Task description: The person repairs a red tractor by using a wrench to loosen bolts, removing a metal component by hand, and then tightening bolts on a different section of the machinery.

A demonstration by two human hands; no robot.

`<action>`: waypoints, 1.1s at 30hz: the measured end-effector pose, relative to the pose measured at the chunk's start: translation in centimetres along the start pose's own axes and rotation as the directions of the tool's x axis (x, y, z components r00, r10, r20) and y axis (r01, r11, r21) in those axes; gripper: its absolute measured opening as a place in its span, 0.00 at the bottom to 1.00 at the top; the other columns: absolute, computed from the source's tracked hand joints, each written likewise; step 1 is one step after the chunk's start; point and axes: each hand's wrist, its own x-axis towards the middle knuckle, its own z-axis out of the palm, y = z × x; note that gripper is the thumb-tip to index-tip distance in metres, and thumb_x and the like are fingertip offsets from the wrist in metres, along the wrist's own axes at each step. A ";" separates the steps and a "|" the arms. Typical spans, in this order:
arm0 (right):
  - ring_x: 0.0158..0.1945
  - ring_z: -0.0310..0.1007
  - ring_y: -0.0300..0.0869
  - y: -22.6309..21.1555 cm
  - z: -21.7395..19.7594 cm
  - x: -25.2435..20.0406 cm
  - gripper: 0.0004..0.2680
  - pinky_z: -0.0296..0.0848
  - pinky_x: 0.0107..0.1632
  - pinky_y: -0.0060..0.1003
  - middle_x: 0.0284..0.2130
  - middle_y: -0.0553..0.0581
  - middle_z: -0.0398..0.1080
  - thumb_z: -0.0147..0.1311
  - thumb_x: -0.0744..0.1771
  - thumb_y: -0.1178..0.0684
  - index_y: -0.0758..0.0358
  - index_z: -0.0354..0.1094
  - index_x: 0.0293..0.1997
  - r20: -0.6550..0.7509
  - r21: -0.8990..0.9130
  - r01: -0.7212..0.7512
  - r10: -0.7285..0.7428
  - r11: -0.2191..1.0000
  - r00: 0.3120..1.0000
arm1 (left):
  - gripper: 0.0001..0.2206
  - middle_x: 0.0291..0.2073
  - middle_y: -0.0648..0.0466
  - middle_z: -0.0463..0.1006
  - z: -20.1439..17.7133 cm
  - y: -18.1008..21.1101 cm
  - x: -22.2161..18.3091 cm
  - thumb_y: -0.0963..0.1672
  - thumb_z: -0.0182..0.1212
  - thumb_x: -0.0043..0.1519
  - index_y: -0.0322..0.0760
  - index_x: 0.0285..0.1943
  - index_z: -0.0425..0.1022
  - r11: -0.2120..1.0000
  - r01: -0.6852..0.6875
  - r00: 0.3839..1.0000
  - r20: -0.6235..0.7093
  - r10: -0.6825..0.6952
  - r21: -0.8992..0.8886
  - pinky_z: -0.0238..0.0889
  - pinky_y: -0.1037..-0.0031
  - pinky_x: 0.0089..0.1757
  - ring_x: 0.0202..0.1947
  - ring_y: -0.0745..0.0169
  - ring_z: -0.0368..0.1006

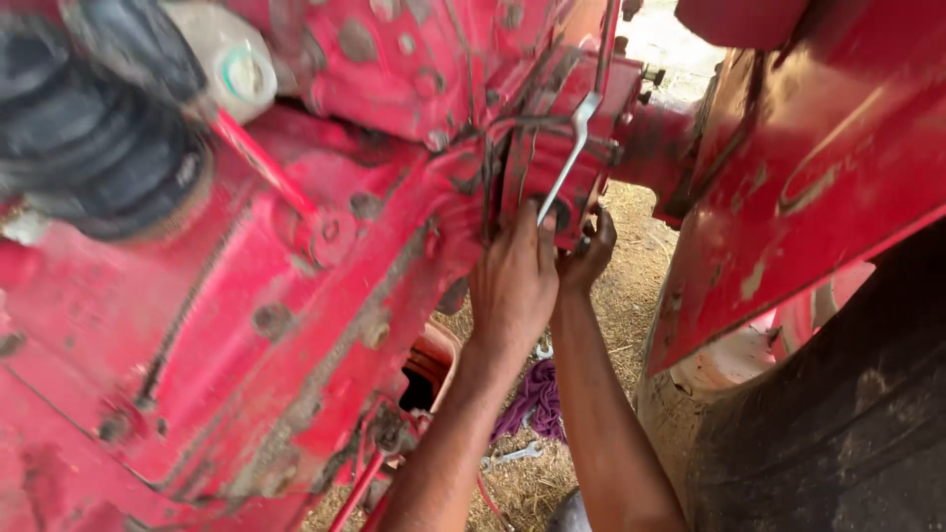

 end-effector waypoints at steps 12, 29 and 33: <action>0.40 0.73 0.44 -1.0 1.8 -5.9 0.11 0.74 0.45 0.43 0.37 0.58 0.73 0.44 0.71 0.47 0.65 0.67 0.47 -0.149 -0.286 -0.137 0.097 0.949 0.984 | 0.11 0.30 0.42 0.81 -0.2 0.8 2.3 0.47 0.47 0.71 0.37 0.52 0.72 0.961 0.255 0.967 0.060 -0.249 -0.110 0.68 0.53 0.28 0.28 0.39 0.79; 0.45 0.69 0.38 -21.5 18.0 -23.3 0.13 0.71 0.45 0.33 0.44 0.54 0.70 0.43 0.70 0.53 0.62 0.60 0.62 0.022 -0.674 -0.140 0.210 0.725 0.978 | 0.13 0.34 0.48 0.81 -13.2 16.3 6.1 0.48 0.47 0.71 0.41 0.53 0.75 0.868 0.495 0.742 0.536 -0.403 -0.033 0.71 0.65 0.35 0.31 0.58 0.78; 0.25 0.51 0.38 -20.6 16.3 -20.8 0.12 0.51 0.25 0.35 0.27 0.55 0.59 0.47 0.75 0.53 0.69 0.70 0.63 -0.093 -0.649 -0.260 0.264 0.715 0.960 | 0.14 0.32 0.49 0.81 -13.9 15.9 11.7 0.48 0.48 0.71 0.38 0.52 0.78 0.831 0.525 0.842 0.252 -0.477 -0.183 0.68 0.63 0.35 0.28 0.59 0.75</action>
